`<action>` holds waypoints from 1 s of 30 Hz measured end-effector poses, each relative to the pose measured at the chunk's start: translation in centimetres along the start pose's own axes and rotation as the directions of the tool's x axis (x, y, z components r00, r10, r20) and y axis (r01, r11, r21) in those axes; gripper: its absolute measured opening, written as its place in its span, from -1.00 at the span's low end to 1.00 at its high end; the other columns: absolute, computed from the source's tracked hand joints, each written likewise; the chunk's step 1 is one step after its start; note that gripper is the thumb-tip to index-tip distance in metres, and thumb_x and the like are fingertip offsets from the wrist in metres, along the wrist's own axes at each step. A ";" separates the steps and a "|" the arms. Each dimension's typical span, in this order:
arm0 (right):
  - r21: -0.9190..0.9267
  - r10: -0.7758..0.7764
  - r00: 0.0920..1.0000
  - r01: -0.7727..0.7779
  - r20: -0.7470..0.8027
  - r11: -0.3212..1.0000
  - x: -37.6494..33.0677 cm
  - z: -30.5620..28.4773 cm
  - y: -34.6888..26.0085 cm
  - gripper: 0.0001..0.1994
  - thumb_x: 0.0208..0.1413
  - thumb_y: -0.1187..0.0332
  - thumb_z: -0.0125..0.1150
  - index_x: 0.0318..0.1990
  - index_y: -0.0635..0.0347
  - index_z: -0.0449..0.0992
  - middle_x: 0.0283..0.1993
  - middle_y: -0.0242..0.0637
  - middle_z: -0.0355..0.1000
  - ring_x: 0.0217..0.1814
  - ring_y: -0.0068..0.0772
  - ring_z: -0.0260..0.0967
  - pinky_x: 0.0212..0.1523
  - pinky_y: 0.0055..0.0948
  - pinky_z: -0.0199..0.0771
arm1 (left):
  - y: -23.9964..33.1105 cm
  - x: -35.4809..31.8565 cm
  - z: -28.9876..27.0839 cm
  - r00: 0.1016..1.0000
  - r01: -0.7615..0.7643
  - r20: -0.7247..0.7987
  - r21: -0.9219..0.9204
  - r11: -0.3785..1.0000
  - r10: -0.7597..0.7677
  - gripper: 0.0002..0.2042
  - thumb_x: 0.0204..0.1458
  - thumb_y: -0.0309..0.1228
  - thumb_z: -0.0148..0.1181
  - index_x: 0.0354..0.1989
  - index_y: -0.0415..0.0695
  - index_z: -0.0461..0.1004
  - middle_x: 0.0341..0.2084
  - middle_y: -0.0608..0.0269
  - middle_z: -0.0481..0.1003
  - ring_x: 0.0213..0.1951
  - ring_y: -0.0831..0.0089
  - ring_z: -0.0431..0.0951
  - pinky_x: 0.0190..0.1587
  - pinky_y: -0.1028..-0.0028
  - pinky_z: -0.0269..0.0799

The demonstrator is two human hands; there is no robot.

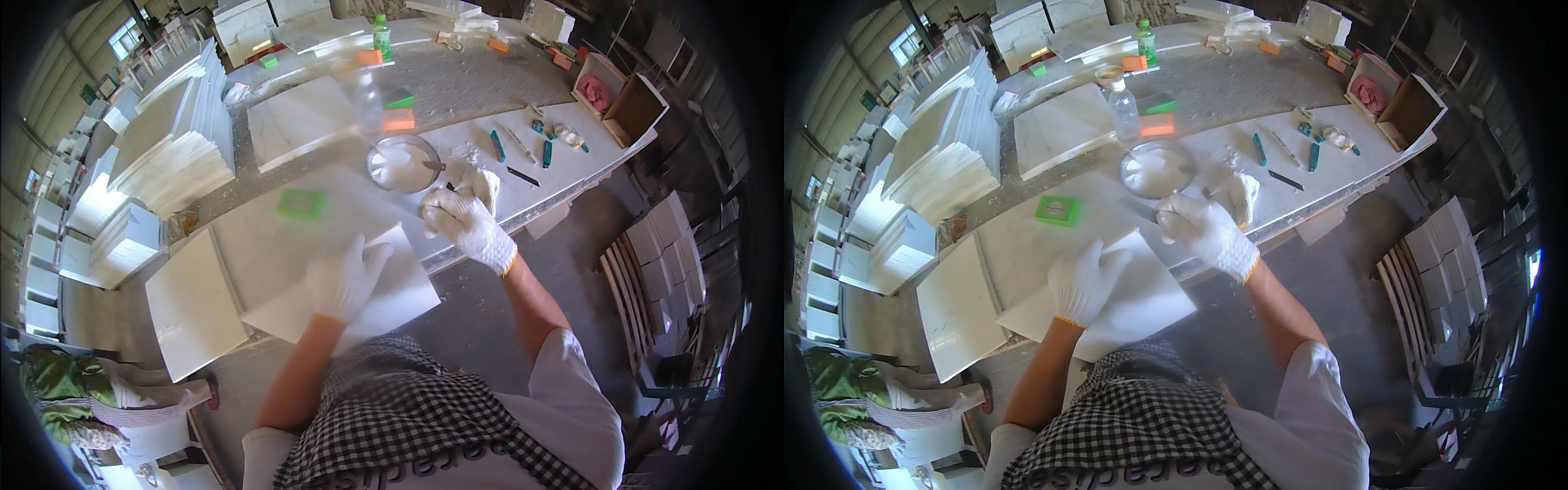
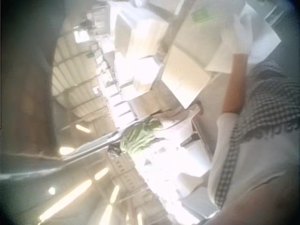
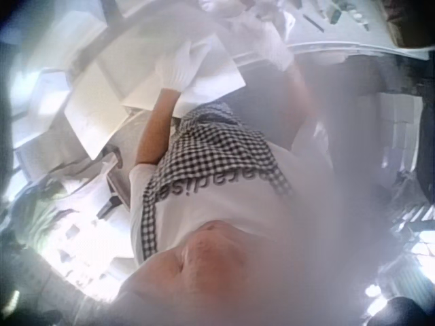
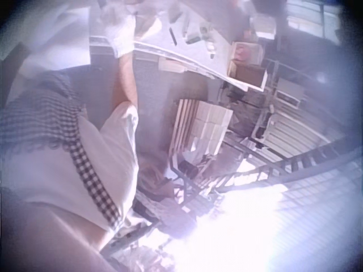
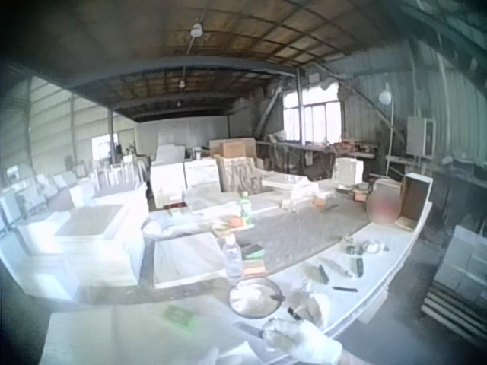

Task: The person wipes a white tile with a cloth, then uses a green plastic scraper to remove residue from the tile surface. The person continues to wipe and scrape the tile repeatedly, handling it with gloved hands.

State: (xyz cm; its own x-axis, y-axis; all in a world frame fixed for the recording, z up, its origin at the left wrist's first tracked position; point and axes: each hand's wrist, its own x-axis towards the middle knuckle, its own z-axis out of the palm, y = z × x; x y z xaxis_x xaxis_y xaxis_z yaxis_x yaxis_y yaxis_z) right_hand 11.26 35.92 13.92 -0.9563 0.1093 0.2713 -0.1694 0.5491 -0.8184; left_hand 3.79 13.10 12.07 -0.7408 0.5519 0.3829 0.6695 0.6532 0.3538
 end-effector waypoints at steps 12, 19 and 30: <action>-0.025 0.120 0.897 -0.121 0.425 0.992 9.0 -2.5 3.8 -0.61 0.18 0.09 0.22 -0.05 0.25 0.59 -0.36 -0.34 0.50 -0.34 -0.49 0.41 -0.21 -0.46 0.42 | -1.2 2.5 2.8 0.991 0.062 0.121 0.030 0.998 -0.065 -0.35 -0.02 0.07 0.27 0.13 -0.12 0.31 -0.56 0.08 0.53 -0.55 0.11 0.56 -0.50 0.16 0.45; -0.093 0.266 0.710 -0.273 0.652 0.958 11.7 -1.7 4.1 -0.72 0.18 0.10 0.17 -0.23 0.12 0.62 -0.55 -0.48 0.32 -0.51 -0.65 0.18 -0.50 -0.55 0.18 | -0.5 2.9 2.3 0.985 0.098 0.138 0.025 0.995 -0.101 -0.41 -0.05 0.02 0.32 0.12 0.01 0.35 -0.62 0.15 0.51 -0.56 0.13 0.56 -0.53 0.18 0.42; -0.109 0.228 0.688 -0.213 0.689 0.971 12.3 -0.9 3.5 -0.77 0.14 0.22 0.13 -0.51 0.07 0.45 -0.62 -0.59 0.15 -0.60 -0.69 0.00 -0.58 -0.56 0.02 | -0.3 3.0 1.9 0.996 -0.031 0.084 0.006 1.000 0.030 -0.69 0.00 -0.13 0.26 -0.14 0.01 0.47 -0.58 0.16 0.51 -0.52 0.15 0.55 -0.51 0.20 0.39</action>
State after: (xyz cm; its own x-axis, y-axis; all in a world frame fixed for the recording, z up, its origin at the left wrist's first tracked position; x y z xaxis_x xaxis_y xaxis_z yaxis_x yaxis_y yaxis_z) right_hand -0.87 39.99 14.84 -0.8605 -0.3709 -0.3492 0.0651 0.6000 -0.7974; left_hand 1.26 15.57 11.56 -0.7222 0.6131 0.3201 0.6917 0.6388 0.3369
